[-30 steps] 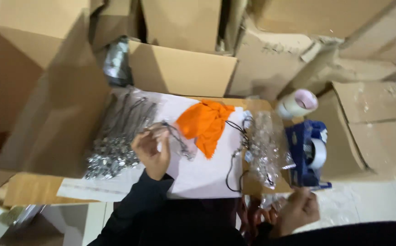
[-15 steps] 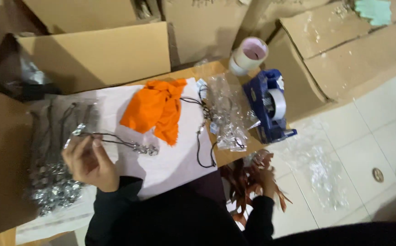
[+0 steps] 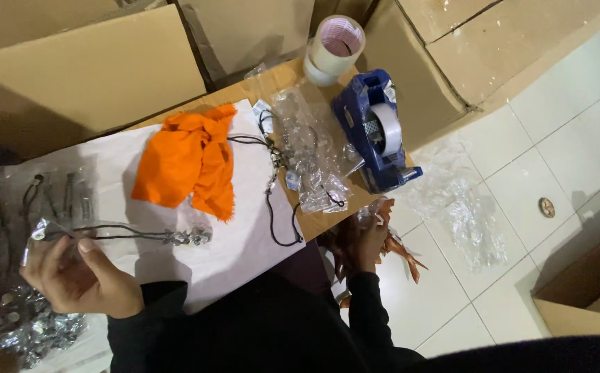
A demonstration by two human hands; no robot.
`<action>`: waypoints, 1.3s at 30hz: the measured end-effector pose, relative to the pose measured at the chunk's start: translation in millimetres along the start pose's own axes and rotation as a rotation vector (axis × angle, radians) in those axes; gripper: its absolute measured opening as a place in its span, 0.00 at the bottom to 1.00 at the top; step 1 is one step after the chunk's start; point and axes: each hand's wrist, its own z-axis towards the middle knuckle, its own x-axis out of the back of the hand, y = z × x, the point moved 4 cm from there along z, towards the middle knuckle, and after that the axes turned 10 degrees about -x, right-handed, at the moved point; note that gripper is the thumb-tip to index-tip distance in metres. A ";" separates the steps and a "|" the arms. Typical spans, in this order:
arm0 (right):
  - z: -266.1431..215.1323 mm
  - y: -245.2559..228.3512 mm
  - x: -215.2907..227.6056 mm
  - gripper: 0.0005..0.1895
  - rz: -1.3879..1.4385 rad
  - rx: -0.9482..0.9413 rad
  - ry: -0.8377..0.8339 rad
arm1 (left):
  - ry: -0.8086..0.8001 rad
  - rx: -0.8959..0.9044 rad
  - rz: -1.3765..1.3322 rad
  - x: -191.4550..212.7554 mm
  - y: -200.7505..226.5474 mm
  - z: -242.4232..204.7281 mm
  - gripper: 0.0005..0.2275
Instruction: The person is placing decorative items into clear plastic bags and then inserting several of these bags into an orange drawstring pouch on a wooden table surrounded by cardboard boxes.
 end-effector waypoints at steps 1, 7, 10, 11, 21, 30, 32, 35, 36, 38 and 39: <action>6.1 13.7 -2.4 0.33 -0.004 -0.002 0.000 | -0.002 0.003 0.000 -0.3 -0.7 -1.0 0.05; 30.5 33.7 27.4 0.18 0.056 -0.096 -0.105 | -0.004 -0.005 -0.050 0.2 -1.6 -0.1 0.06; 47.1 51.0 63.0 0.32 0.091 -0.232 0.065 | 0.003 0.018 0.034 2.5 -4.4 -2.7 0.07; 39.5 21.4 91.5 0.28 0.168 -0.095 0.207 | 0.001 0.011 0.014 1.8 -2.8 -1.8 0.06; -26.2 -118.4 145.9 0.05 0.344 1.012 0.683 | 0.044 0.044 -0.065 2.9 -8.6 -8.7 0.07; -57.5 -180.5 66.5 0.13 0.082 1.214 -0.060 | 0.057 0.118 -0.093 0.3 -5.9 -7.4 0.05; -72.6 -213.9 79.8 0.11 0.106 1.215 -0.159 | 0.057 0.095 -0.074 0.9 -6.7 -6.1 0.05; -70.1 -213.8 71.2 0.15 0.038 1.116 -0.173 | 0.055 0.097 -0.086 1.0 -6.5 -8.0 0.06; -62.1 -206.2 63.9 0.21 -0.048 1.024 -0.088 | 0.061 0.117 -0.115 0.4 -7.3 -8.7 0.06; -63.4 -212.3 76.3 0.26 -0.017 0.912 -0.057 | 0.059 0.135 -0.126 0.4 -8.0 -10.1 0.05; -61.9 -214.1 83.0 0.32 0.013 0.799 -0.028 | 0.057 0.153 -0.136 0.5 -8.5 -11.0 0.05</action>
